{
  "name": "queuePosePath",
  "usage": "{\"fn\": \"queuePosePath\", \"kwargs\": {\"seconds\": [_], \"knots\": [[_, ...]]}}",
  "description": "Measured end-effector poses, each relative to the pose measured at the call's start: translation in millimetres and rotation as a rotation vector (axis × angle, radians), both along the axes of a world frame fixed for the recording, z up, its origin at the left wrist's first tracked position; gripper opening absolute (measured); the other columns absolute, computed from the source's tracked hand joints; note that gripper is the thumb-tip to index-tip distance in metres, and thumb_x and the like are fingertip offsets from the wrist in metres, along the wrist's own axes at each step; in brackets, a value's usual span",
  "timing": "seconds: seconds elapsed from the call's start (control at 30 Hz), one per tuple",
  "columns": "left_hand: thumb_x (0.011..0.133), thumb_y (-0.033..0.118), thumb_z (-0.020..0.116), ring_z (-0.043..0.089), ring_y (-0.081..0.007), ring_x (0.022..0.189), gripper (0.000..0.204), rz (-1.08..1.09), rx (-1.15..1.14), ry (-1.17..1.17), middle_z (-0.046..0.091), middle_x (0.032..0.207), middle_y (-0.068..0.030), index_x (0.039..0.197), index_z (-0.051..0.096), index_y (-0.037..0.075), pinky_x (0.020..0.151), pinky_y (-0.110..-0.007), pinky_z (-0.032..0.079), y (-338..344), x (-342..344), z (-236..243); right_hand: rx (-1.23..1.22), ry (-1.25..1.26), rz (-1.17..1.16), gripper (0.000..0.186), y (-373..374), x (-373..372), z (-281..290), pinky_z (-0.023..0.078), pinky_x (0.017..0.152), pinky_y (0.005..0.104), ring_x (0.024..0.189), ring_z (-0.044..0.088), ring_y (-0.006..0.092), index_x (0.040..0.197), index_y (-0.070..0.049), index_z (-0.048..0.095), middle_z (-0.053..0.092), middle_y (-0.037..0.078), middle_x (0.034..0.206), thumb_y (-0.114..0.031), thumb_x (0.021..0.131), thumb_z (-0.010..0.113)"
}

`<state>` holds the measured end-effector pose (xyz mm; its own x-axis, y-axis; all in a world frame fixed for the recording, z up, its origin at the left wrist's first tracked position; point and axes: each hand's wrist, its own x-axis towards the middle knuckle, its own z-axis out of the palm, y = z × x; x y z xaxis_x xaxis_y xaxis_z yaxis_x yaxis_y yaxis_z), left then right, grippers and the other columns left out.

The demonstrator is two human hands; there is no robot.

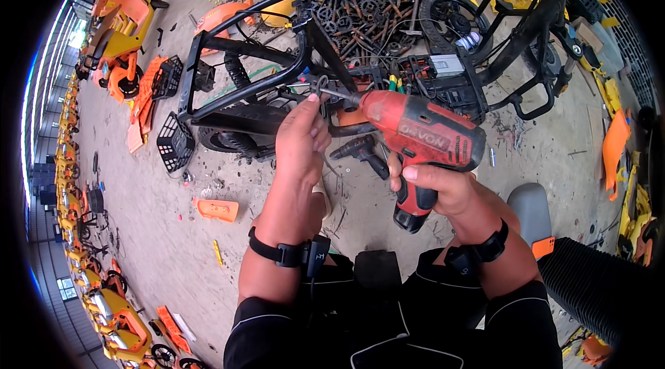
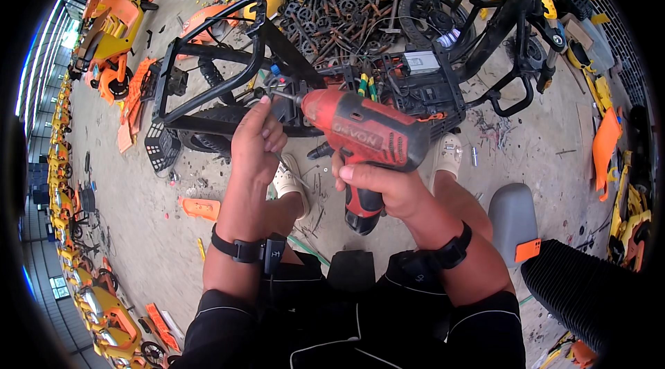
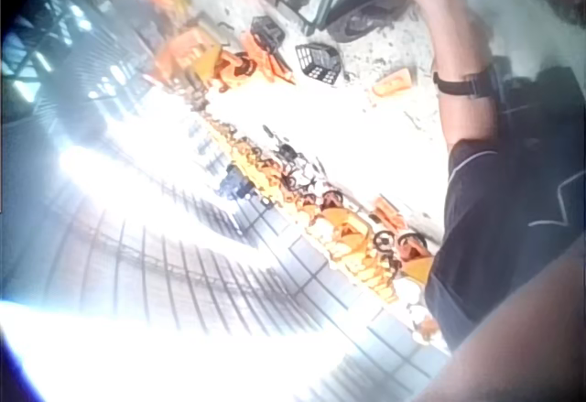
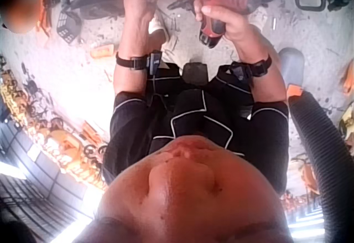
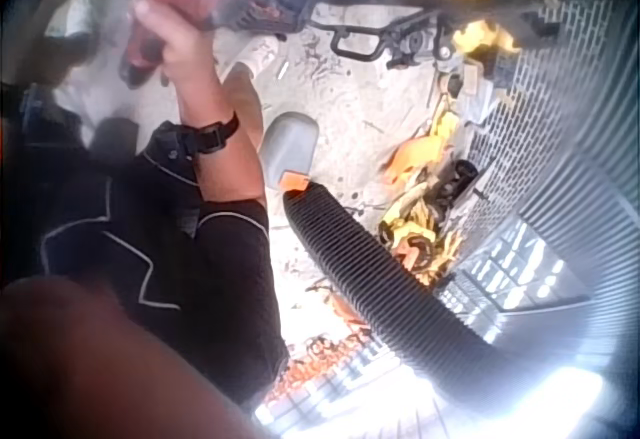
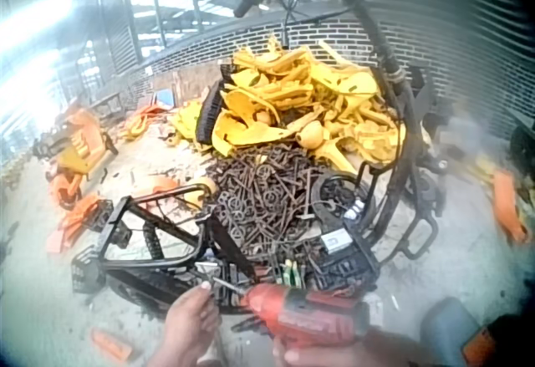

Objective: The person uses a power screwdriver and pliers to work on the electrical wiring and frame of a disassembled motorcycle.

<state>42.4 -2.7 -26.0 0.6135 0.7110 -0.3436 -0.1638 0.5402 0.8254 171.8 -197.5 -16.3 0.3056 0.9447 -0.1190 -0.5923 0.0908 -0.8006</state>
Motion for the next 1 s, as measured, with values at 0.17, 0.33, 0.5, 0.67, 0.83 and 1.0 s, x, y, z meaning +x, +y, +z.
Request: {"fn": "queuePosePath", "kwargs": {"seconds": [0.17,0.33,0.5,0.67,0.83,1.0], "knots": [[0.102,0.027,0.056,0.029,-0.0052,0.048,0.026,0.012,-0.009,-0.005,0.033,0.06,0.0073,0.109,0.063,0.003,0.048,-0.024,0.025,1.5,-0.6,-3.4,0.035,0.011,0.033,0.041,0.6,-0.1,-3.3,0.052,0.073,0.0332,0.079,0.064,0.0183,0.122,-0.001,0.058,0.066,0.01,0.093,-0.011,0.084,0.07],[0.103,0.027,0.055,0.028,-0.005,0.048,0.027,0.023,-0.014,-0.016,0.032,0.06,0.0074,0.111,0.063,0.002,0.048,-0.024,0.024,1.4,-3.2,0.1,-0.005,-0.028,0.014,0.05,2.9,-3.5,1.1,0.052,0.071,0.0344,0.078,0.063,0.0213,0.125,-0.001,0.055,0.064,0.013,0.091,-0.014,0.079,0.069],[0.104,0.027,0.053,0.027,-0.0048,0.049,0.03,0.038,-0.018,-0.012,0.031,0.061,0.0074,0.114,0.063,0.001,0.048,-0.024,0.023,1.7,-2.8,0.8,-0.003,-0.019,-0.021,0.05,3.0,-0.6,0.6,0.052,0.072,0.0347,0.078,0.063,0.0215,0.127,0.0,0.054,0.064,0.013,0.092,-0.013,0.081,0.067],[0.104,0.027,0.053,0.027,-0.0049,0.049,0.03,0.026,-0.025,-0.012,0.031,0.061,0.0073,0.115,0.063,0.0,0.048,-0.024,0.023,1.9,-2.1,1.2,0.045,0.016,-0.022,0.048,2.9,2.0,-4.8,0.052,0.071,0.0347,0.079,0.064,0.0214,0.127,0.0,0.054,0.064,0.012,0.093,-0.013,0.082,0.066],[0.104,0.027,0.054,0.027,-0.0049,0.049,0.031,0.026,-0.036,-0.026,0.03,0.061,0.0072,0.117,0.061,0.0,0.048,-0.023,0.024,4.2,-2.9,-3.6,0.002,-0.021,0.03,0.048,2.7,0.7,-3.1,0.052,0.071,0.0344,0.078,0.064,0.0212,0.127,0.001,0.055,0.064,0.013,0.092,-0.013,0.082,0.066],[0.104,0.028,0.052,0.028,-0.0049,0.05,0.032,0.012,-0.023,-0.017,0.03,0.061,0.0074,0.116,0.061,0.0,0.049,-0.023,0.025,3.6,-1.5,-0.8,0.001,-0.009,0.007,0.048,4.5,3.0,-4.4,0.053,0.071,0.0347,0.077,0.064,0.0212,0.126,0.001,0.055,0.064,0.013,0.093,-0.013,0.081,0.067]]}}
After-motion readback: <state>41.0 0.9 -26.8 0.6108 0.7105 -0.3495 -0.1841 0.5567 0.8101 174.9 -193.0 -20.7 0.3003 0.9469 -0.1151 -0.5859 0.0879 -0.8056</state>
